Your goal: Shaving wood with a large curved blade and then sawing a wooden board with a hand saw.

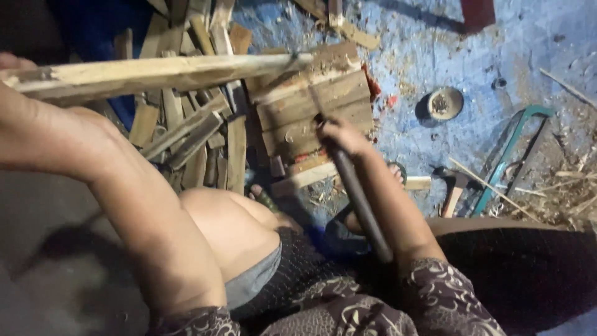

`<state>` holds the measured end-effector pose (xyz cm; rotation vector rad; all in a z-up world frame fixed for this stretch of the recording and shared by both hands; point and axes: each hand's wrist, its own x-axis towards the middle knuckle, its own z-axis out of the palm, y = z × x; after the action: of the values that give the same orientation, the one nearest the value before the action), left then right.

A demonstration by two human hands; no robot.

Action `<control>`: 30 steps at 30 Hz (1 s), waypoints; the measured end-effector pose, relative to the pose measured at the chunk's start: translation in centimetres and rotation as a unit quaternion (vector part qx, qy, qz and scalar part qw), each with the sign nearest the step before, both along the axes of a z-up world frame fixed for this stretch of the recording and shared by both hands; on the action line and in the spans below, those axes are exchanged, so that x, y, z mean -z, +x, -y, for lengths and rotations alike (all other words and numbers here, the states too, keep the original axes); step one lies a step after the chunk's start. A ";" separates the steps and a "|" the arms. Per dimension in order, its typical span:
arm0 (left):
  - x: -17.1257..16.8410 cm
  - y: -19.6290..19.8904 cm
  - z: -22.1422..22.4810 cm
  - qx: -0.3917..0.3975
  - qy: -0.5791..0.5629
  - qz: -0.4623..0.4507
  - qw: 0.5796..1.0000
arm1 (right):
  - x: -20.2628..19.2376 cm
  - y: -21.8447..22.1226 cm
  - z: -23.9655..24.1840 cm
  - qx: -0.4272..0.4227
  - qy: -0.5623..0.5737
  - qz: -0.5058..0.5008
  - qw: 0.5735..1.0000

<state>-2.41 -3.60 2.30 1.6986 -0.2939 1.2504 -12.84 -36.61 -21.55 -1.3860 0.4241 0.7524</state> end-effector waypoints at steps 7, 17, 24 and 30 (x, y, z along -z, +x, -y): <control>0.9 0.4 -1.3 -0.014 -0.063 -0.071 0.995 | -7.4 -1.3 -2.0 -0.119 0.105 0.236 0.959; 0.2 0.8 0.0 0.025 -0.023 0.029 0.999 | -4.1 -0.4 -1.1 0.024 0.038 0.048 0.998; 1.2 1.6 -1.2 0.011 -0.085 0.028 0.996 | 1.5 0.8 0.7 0.013 0.000 0.044 0.999; 1.8 2.7 -2.3 0.005 -0.109 0.022 0.994 | 1.2 0.7 0.8 0.110 0.010 0.007 0.994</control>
<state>0.31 -1.33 0.47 1.4835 -0.1849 1.2670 -12.18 -37.45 -22.71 -1.2993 0.5472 0.5648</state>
